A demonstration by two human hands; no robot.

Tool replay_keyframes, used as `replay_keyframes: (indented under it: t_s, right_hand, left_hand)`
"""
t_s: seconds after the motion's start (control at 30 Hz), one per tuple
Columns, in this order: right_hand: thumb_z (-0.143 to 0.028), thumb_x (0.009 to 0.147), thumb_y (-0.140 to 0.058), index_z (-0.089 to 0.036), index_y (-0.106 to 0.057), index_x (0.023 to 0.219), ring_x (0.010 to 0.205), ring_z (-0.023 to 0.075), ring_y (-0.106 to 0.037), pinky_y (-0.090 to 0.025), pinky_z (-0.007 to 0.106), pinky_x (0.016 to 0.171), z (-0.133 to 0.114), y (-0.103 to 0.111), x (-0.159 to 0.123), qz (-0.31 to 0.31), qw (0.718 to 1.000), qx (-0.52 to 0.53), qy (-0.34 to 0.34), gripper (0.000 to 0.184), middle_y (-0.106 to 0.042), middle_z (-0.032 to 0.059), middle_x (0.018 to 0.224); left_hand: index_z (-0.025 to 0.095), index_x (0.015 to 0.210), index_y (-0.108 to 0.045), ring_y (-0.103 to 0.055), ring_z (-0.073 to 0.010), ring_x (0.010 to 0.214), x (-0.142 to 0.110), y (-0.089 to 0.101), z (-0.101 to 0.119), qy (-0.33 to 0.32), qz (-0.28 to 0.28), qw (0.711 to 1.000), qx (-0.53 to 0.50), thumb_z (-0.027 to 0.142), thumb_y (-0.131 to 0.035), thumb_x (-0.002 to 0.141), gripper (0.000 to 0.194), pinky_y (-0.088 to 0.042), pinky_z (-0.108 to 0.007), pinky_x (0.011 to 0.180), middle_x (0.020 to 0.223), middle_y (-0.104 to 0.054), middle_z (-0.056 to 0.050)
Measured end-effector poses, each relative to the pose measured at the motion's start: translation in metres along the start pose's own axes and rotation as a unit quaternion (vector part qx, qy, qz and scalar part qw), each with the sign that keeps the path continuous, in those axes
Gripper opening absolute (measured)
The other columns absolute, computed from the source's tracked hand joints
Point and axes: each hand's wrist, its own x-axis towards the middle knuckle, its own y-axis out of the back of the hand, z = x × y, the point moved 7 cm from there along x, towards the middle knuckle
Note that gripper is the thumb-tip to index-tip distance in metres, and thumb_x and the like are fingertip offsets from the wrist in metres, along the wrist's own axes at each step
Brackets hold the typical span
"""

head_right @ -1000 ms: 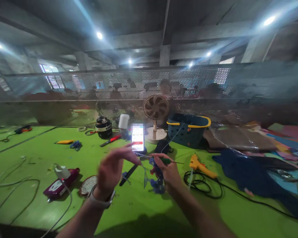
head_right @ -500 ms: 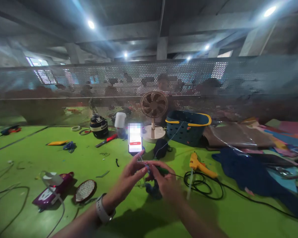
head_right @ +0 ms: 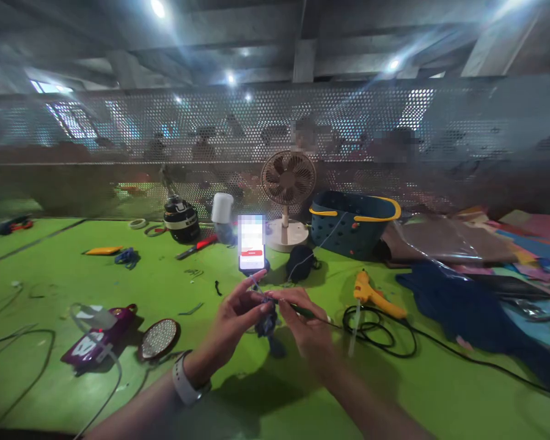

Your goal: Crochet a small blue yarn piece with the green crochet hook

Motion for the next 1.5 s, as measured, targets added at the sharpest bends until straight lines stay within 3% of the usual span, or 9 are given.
replay_keyframes:
  t_s: [0.1,0.37,0.47,0.53,0.6,0.67,0.83,1.17,1.5]
  right_hand:
    - [-0.032,0.087,-0.067,-0.029,-0.078,0.088,0.087,0.0199,-0.073,-0.061,0.033,0.077,-0.001,0.001,0.001,-0.002,1.0,-0.002,-0.013,0.011,-0.077,0.0022,0.089]
    - [-0.027,0.089,-0.063,-0.028,-0.076,0.092,0.088,0.0203,-0.073,-0.061,0.033,0.076,-0.002,0.0,-0.001,-0.026,0.996,-0.088,0.019,0.013,-0.077,0.0029,0.092]
    - [-0.021,0.089,-0.064,-0.03,-0.072,0.104,0.091,0.021,-0.072,-0.057,0.04,0.086,-0.008,-0.005,-0.004,-0.053,0.968,-0.204,0.133,0.02,-0.078,0.0025,0.099]
    - [-0.015,0.087,-0.065,-0.03,-0.068,0.113,0.092,0.0207,-0.073,-0.051,0.044,0.096,-0.016,-0.011,-0.01,-0.067,0.924,-0.288,0.244,0.03,-0.078,0.0026,0.103]
    - [-0.01,0.087,-0.063,-0.028,-0.064,0.121,0.095,0.0208,-0.072,-0.045,0.046,0.101,-0.021,-0.014,-0.015,-0.072,0.882,-0.342,0.315,0.038,-0.076,0.0057,0.111]
    - [-0.011,0.09,-0.059,-0.026,-0.061,0.124,0.098,0.0214,-0.071,-0.042,0.048,0.103,-0.025,-0.013,-0.017,-0.064,0.873,-0.345,0.339,0.038,-0.074,0.0085,0.117]
    - [-0.025,0.096,-0.054,-0.03,-0.066,0.114,0.091,0.0224,-0.072,-0.044,0.051,0.1,-0.028,-0.002,-0.012,-0.06,0.919,-0.233,0.311,0.022,-0.078,0.0046,0.105]
    - [-0.036,0.096,-0.053,-0.037,-0.068,0.117,0.109,0.0234,-0.066,-0.052,0.046,0.093,-0.014,-0.001,-0.006,-0.098,0.972,-0.099,0.188,0.025,-0.076,0.0022,0.112]
    - [-0.038,0.094,-0.057,-0.037,-0.07,0.114,0.108,0.023,-0.068,-0.047,0.047,0.1,-0.011,-0.003,-0.006,-0.122,0.979,-0.054,0.152,0.023,-0.076,0.0001,0.112]
  left_hand:
    - [0.026,0.135,-0.055,-0.061,-0.013,0.076,-0.001,0.002,0.001,-0.016,0.0,0.999,0.033,0.027,-0.078,0.076,0.063,-0.047,-0.025,0.067,0.083,-0.068,-0.002]
    - [0.025,0.153,-0.022,-0.061,-0.0143,0.065,0.002,0.008,0.001,-0.07,0.02,0.986,0.152,0.028,-0.077,0.077,0.094,-0.047,-0.026,0.06,0.075,-0.071,-0.001]
    - [0.024,0.152,-0.027,-0.064,-0.0168,0.07,-0.002,0.008,0.007,-0.105,0.052,0.967,0.226,0.023,-0.073,0.08,0.086,-0.05,-0.031,0.069,0.076,-0.073,-0.001]
    - [0.024,0.151,-0.03,-0.066,-0.018,0.075,-0.005,0.005,0.008,-0.114,0.052,0.964,0.235,0.02,-0.07,0.081,0.081,-0.05,-0.033,0.077,0.079,-0.074,-0.002]
    - [0.025,0.151,-0.031,-0.067,-0.0183,0.077,-0.007,0.003,0.004,-0.088,0.046,0.979,0.177,0.022,-0.071,0.081,0.08,-0.05,-0.033,0.077,0.081,-0.074,-0.002]
    - [0.026,0.151,-0.031,-0.067,-0.0174,0.077,-0.006,0.001,-0.005,-0.022,0.027,0.998,0.06,0.027,-0.075,0.079,0.084,-0.049,-0.031,0.075,0.079,-0.073,-0.001]
    - [0.022,0.147,-0.039,-0.064,-0.0118,0.072,-0.004,-0.01,-0.017,0.079,-0.053,0.985,-0.143,0.024,-0.084,0.071,0.089,-0.046,-0.027,0.077,0.076,-0.073,-0.001]
    - [0.023,0.144,-0.045,-0.061,-0.0111,0.067,-0.006,-0.009,-0.008,0.084,-0.08,0.985,-0.131,0.019,-0.085,0.068,0.086,-0.044,-0.026,0.071,0.071,-0.071,0.001]
    - [0.021,0.137,-0.054,-0.064,-0.0118,0.07,-0.003,-0.008,-0.013,0.105,-0.105,0.981,-0.126,0.015,-0.086,0.066,0.078,-0.046,-0.028,0.076,0.071,-0.072,0.001]
